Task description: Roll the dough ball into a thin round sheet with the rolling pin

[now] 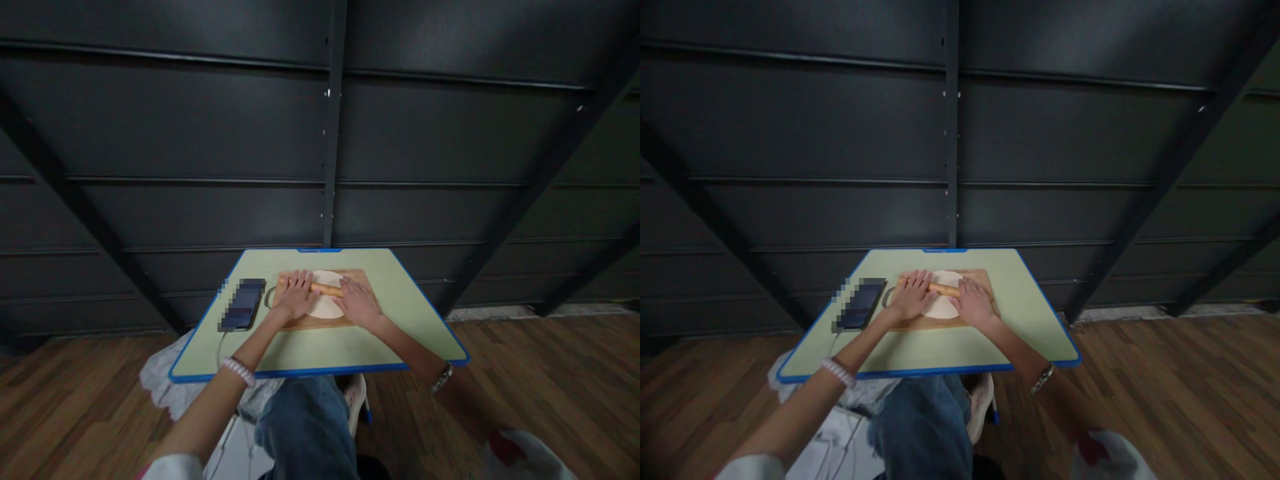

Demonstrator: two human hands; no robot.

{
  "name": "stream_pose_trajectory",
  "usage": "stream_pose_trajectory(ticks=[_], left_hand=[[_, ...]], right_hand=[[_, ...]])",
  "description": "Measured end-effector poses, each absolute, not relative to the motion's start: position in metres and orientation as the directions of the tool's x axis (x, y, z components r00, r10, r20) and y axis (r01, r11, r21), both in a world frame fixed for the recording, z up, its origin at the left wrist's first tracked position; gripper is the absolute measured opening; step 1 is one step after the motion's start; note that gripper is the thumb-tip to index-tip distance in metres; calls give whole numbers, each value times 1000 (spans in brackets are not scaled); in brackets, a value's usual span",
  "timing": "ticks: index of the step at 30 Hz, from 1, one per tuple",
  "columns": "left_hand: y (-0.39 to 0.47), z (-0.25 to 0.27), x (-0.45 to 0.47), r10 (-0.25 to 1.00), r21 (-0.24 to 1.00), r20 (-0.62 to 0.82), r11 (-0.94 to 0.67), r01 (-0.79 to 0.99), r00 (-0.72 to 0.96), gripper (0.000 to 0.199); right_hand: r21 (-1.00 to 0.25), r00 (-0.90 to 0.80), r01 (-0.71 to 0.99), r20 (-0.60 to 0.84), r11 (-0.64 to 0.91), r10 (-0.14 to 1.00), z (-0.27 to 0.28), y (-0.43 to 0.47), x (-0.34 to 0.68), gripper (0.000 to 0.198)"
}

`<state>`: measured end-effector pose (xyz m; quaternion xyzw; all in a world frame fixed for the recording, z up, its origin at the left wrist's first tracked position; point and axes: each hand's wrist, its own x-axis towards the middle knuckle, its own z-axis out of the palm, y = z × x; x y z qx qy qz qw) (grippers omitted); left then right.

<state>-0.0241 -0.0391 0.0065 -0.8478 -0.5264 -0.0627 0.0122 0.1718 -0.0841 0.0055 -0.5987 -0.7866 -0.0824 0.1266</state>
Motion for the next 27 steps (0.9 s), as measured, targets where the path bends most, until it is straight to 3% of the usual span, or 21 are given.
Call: stream_pose_trajectory(ticks=[8, 16, 24, 27], left_hand=[[7, 7, -12, 875, 53, 77, -481, 875, 477, 63], [45, 17, 1, 848, 108, 2, -526, 843, 529, 55], [81, 19, 18, 850, 148, -97, -502, 852, 518, 63], [85, 22, 19, 877, 133, -36, -470, 873, 478, 62]], right_hand=[[-115, -228, 957, 281, 268, 932, 5, -44, 187, 60], [-110, -192, 970, 214, 219, 958, 1, -16, 194, 66], [-139, -189, 967, 170, 213, 967, -3, 2, 200, 69], [-136, -213, 962, 158, 235, 964, -8, 9, 204, 67]])
